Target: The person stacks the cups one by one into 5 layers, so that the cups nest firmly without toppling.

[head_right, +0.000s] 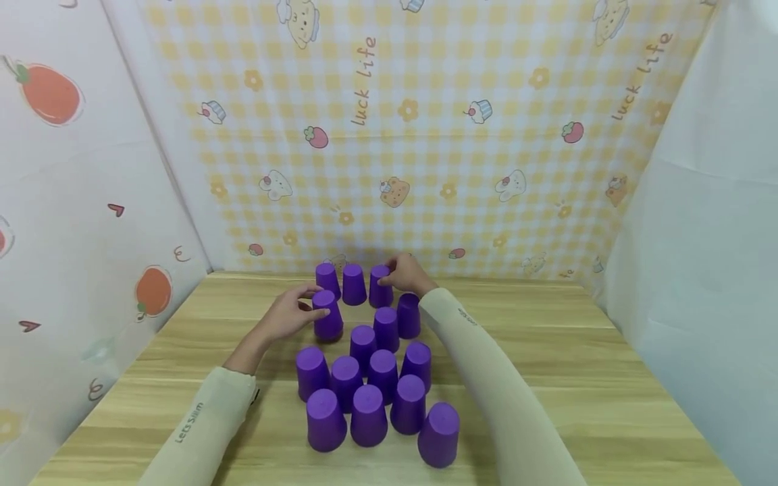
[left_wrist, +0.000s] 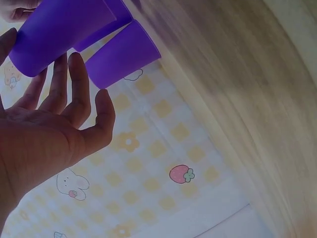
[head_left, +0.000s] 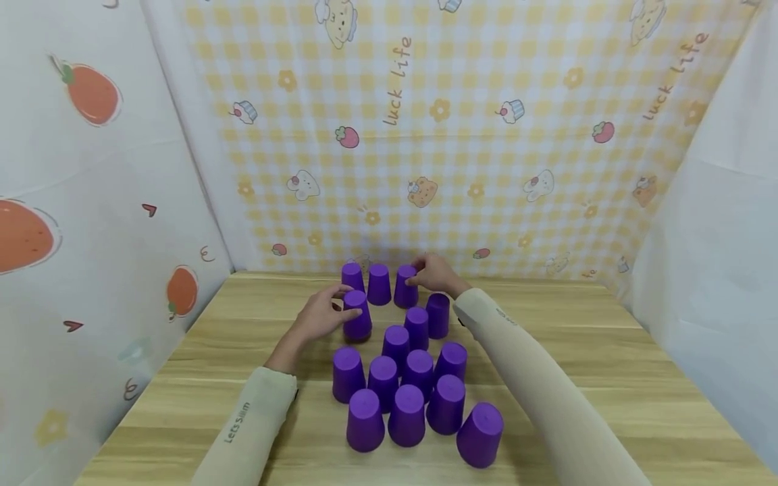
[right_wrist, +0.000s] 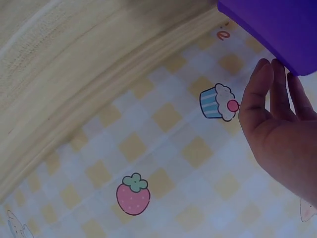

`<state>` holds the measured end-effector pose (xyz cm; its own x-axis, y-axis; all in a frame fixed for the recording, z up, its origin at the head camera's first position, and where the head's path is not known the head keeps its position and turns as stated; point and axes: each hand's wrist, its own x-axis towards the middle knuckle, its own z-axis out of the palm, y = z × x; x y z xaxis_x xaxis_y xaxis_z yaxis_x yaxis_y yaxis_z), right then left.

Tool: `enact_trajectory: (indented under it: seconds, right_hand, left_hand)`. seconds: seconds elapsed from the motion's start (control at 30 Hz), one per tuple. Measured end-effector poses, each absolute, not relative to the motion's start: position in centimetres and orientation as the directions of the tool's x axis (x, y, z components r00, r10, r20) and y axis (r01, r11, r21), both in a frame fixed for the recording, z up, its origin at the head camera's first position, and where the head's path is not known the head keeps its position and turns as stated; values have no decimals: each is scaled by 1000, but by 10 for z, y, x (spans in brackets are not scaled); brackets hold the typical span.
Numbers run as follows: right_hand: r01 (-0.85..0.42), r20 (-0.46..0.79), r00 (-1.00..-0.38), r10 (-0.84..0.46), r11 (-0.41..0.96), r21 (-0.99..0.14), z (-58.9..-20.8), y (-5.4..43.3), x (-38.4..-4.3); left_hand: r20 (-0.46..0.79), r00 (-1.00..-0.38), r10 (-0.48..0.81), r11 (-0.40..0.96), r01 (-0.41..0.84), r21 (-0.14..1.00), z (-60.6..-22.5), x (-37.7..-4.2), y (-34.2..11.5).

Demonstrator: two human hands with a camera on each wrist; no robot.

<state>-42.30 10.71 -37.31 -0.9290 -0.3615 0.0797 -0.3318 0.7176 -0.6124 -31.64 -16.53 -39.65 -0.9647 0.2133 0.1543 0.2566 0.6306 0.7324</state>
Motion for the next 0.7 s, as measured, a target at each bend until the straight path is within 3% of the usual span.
enact_trajectory:
  seconds: [0.7]
  right_hand:
    - [-309, 40, -927, -374, 696, -648, -371, 116, -421]
  left_hand:
    - [171, -962, 214, 638, 270, 721, -394, -315, -174]
